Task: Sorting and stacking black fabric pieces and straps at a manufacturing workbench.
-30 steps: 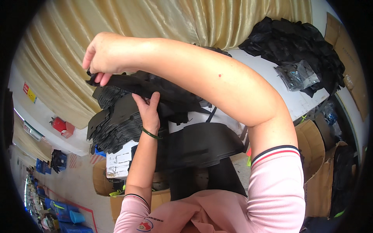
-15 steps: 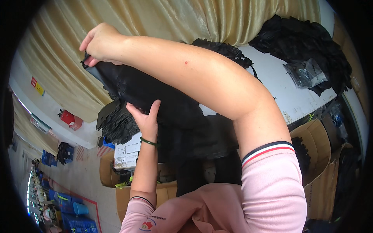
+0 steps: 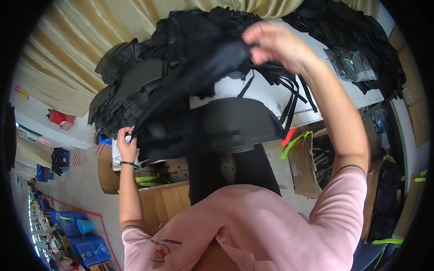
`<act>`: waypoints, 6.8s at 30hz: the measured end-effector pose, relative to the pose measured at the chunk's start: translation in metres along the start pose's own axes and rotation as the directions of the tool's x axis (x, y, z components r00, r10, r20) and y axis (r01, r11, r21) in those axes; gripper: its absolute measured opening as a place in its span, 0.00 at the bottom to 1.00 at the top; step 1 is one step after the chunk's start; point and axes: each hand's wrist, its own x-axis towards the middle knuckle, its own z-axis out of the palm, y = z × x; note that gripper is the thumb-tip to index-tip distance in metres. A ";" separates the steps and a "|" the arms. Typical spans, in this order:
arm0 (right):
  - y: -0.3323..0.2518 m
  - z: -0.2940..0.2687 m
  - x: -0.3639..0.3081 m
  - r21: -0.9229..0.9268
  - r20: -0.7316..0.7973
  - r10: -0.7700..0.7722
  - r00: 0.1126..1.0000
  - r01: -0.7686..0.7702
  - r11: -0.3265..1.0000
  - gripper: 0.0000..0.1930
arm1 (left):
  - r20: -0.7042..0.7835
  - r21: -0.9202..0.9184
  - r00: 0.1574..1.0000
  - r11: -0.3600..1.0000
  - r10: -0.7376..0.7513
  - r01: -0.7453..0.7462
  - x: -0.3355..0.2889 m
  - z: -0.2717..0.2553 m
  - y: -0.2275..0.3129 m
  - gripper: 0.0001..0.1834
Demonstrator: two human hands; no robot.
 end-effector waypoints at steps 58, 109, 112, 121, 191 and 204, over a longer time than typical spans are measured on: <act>0.121 0.219 0.021 0.433 0.521 -0.075 0.850 -0.187 0.882 0.22 | 0.668 -0.252 0.744 0.947 0.021 0.200 0.096 0.027 0.149 0.20; 0.147 0.088 -0.044 0.335 0.230 0.323 0.918 -0.386 0.859 0.14 | 0.056 -0.789 0.994 0.605 -0.095 0.102 0.028 0.022 0.128 0.17; 0.182 0.068 -0.058 0.246 0.148 0.421 0.895 -0.445 0.861 0.14 | -0.085 -0.849 0.902 0.504 -0.424 0.157 0.021 0.010 0.106 0.11; 0.213 0.018 -0.086 -0.192 -0.107 0.547 0.830 -0.557 0.808 0.21 | -0.114 -0.718 0.567 0.462 -0.815 0.520 -0.059 -0.042 -0.048 0.15; 0.155 0.078 0.181 -0.504 0.061 -0.266 0.962 0.260 0.824 0.13 | 0.548 -0.517 0.796 0.852 0.256 0.082 -0.043 0.183 0.160 0.44; -0.094 0.179 0.069 0.382 0.368 -0.384 0.847 0.239 0.893 0.10 | -0.153 -0.798 0.947 0.600 -0.284 0.051 0.061 0.183 0.173 0.23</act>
